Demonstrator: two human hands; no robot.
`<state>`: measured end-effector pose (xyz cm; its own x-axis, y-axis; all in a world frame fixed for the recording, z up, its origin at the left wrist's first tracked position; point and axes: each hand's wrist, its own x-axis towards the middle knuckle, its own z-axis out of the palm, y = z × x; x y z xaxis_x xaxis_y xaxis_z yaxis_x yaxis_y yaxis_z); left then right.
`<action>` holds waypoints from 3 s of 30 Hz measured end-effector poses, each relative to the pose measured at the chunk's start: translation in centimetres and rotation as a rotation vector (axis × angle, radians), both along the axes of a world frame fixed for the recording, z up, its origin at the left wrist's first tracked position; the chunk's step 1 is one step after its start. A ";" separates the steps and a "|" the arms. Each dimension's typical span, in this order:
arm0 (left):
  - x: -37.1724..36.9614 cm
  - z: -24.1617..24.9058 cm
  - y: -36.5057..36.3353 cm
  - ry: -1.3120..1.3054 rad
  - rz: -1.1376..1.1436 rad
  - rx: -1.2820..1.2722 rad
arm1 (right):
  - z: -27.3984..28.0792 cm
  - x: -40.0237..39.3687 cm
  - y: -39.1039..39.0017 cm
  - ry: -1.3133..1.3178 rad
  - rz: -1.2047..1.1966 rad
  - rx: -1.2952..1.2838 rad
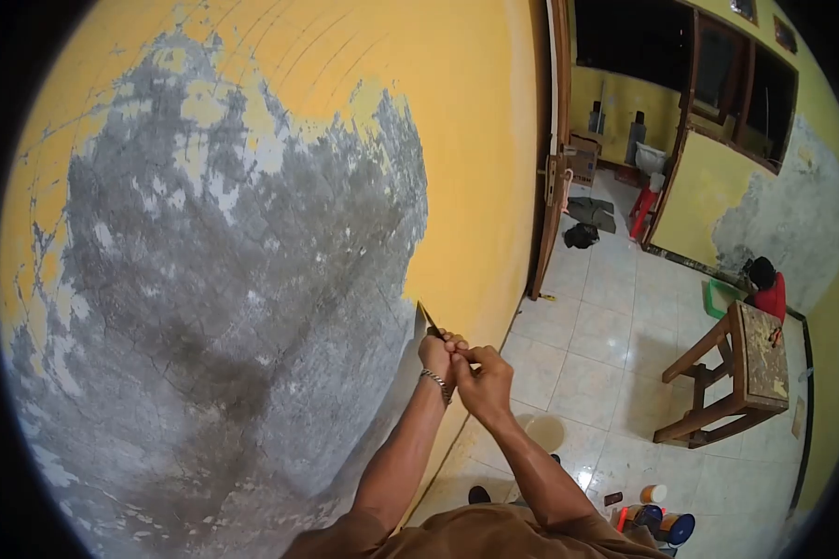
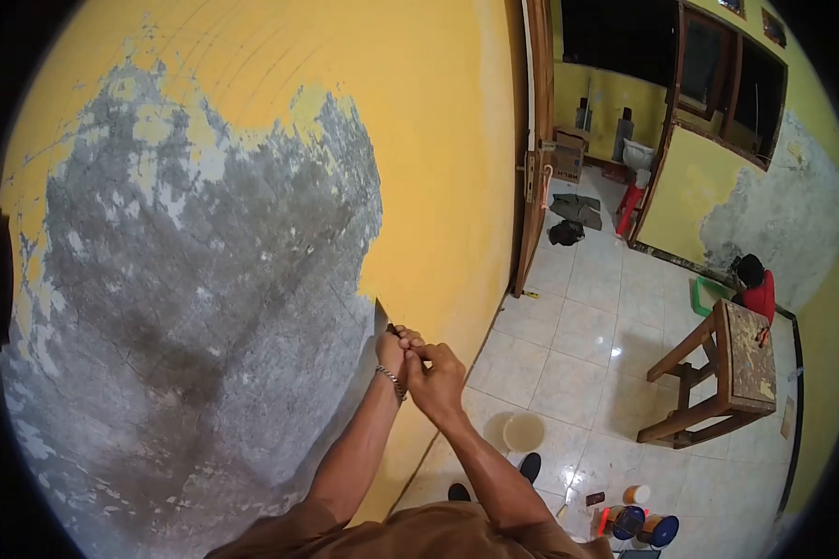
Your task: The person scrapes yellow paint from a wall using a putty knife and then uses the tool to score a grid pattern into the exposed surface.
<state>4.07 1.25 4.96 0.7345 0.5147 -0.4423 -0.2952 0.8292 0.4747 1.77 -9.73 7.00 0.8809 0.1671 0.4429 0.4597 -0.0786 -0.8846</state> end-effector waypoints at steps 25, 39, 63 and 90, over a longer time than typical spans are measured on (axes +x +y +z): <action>-1.3 3.4 0.5 -0.154 -0.004 -0.041 | 4.0 -0.9 -0.6 -0.140 0.056 -0.024; -1.4 4.6 -0.9 -0.081 -0.061 0.037 | 4.1 -1.9 -1.6 -0.155 0.005 0.003; -1.0 5.3 1.4 -0.198 -0.046 -0.011 | 6.1 -0.8 0.2 -0.111 0.056 -0.034; 0.1 5.2 2.8 -0.154 -0.158 -0.085 | 5.9 -0.3 1.9 -0.178 -0.033 0.027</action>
<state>4.15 4.06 10.17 0.8651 0.3537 -0.3556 -0.2222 0.9059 0.3606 1.44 -7.82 12.89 0.7928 0.1253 0.5965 0.6070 -0.0731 -0.7913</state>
